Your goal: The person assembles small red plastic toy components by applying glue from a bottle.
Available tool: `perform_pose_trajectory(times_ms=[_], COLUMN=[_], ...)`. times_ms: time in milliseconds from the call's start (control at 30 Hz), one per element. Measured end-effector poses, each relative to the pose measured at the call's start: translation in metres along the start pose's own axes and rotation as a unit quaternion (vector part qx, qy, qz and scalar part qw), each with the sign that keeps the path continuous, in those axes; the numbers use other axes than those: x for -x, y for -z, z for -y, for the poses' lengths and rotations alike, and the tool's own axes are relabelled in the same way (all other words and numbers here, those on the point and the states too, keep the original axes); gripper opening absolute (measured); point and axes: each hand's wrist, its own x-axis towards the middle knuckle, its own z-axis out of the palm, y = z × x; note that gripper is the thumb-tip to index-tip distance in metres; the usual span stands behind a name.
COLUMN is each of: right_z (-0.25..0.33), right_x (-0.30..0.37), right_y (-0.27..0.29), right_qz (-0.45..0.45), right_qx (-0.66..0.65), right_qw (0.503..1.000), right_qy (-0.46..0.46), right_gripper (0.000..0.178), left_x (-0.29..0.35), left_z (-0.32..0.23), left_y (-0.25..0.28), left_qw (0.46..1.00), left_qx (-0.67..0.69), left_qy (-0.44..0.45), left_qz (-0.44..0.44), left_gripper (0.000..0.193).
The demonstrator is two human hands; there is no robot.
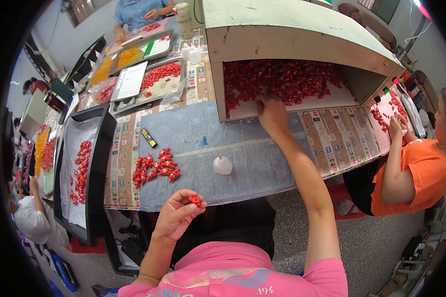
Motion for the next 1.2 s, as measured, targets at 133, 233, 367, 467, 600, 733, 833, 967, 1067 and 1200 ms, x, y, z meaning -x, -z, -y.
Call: perform_pose_trajectory(times_ms=[133, 233, 367, 467, 600, 733, 833, 967, 1067, 1200], right_z=[0.024, 0.049, 0.09, 0.121, 0.155, 0.17, 0.176, 0.178, 0.179, 0.178], right_x=[0.016, 0.042, 0.089, 0.125, 0.158, 0.17, 0.169, 0.169, 0.169, 0.169], right_y=[0.02, 0.048, 0.078, 0.088, 0.084, 0.076, 0.076, 0.078, 0.078, 0.076], right_qz=[0.0, 0.024, 0.063, 0.108, 0.16, 0.167, 0.146, 0.148, 0.148, 0.158], right_qx=[-0.104, -0.228, -0.396, -0.449, -0.501, -0.509, -0.486, -0.457, -0.452, -0.435], right_qw=[0.993, 0.965, 0.891, 0.854, 0.818, 0.82, 0.842, 0.862, 0.866, 0.874], right_qy=[-0.05, -0.127, -0.214, -0.239, -0.233, -0.201, -0.183, -0.161, -0.157, -0.147], right_gripper=[0.017, 0.015, 0.015, 0.013, 0.014, 0.015, 0.015, 0.015, 0.015, 0.016], left_x=[0.005, 0.002, -0.004, -0.009, -0.009, -0.008, -0.005, -0.004, -0.006, -0.006], left_z=[-0.001, 0.0, 0.0, 0.003, 0.005, 0.009, 0.011, 0.015, 0.018, 0.02], left_y=[0.007, 0.007, -0.001, -0.004, -0.008, -0.007, -0.01, -0.01, -0.01, -0.01], left_qw=[1.0, 1.0, 1.0, 1.0, 1.0, 0.998, 0.996, 0.993, 0.987, 0.977], left_qx=[0.002, 0.005, 0.012, -0.007, -0.028, -0.058, -0.075, -0.089, -0.114, -0.148], left_qy=[-0.003, 0.008, 0.014, 0.006, 0.002, -0.02, -0.042, -0.075, -0.113, -0.15], left_qz=[-0.011, -0.015, -0.016, -0.007, 0.001, 0.006, 0.002, 0.012, 0.015, 0.019], left_gripper=[0.026, 0.026, 0.024, 0.023, 0.023, 0.023, 0.024, 0.023, 0.024, 0.023])
